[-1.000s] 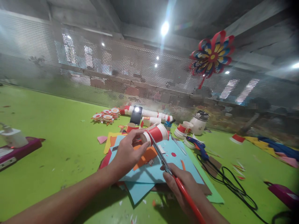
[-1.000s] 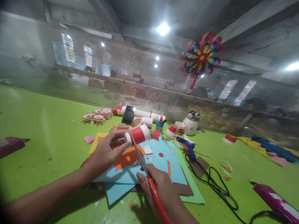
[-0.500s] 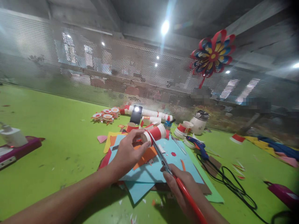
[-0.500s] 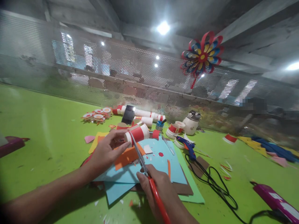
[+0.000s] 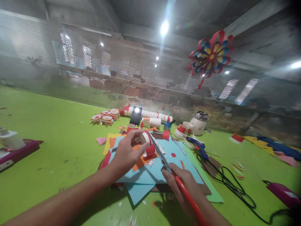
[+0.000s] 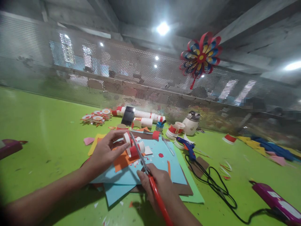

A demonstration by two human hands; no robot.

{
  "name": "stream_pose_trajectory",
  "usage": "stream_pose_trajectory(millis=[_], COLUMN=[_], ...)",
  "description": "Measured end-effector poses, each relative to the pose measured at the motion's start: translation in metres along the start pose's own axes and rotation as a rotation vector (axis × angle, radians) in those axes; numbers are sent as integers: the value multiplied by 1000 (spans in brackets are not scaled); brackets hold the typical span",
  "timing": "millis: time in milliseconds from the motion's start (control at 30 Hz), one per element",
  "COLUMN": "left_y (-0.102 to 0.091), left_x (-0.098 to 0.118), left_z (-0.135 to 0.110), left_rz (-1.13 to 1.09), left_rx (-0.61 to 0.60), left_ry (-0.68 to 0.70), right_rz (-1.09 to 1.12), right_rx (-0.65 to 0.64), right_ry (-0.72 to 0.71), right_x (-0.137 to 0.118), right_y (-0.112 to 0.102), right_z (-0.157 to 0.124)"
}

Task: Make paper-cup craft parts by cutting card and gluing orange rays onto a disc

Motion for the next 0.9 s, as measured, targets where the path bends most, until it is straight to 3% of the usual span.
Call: stream_pose_trajectory(millis=[200,500,900], left_y=[-4,-2,3], left_x=[8,13,14], left_z=[0,0,-3], left_rz=[108,100,106], left_rx=[9,-10,-35], left_ry=[9,65,127], right_rz=[-59,43,-36], right_rx=[56,105,200], right_ry=[36,48,-86], right_x=[1,-5,-10], right_y=[-10,-19,-17], right_z=[13,11,11])
Point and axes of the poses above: each hand's wrist, its own z-axis towards the middle knuckle, its own y-axis out of the palm, x = y × z, the point moved 4 cm from there along z, towards the middle knuckle, and after that the axes turned 4 degrees about z, right-handed, at the moved point
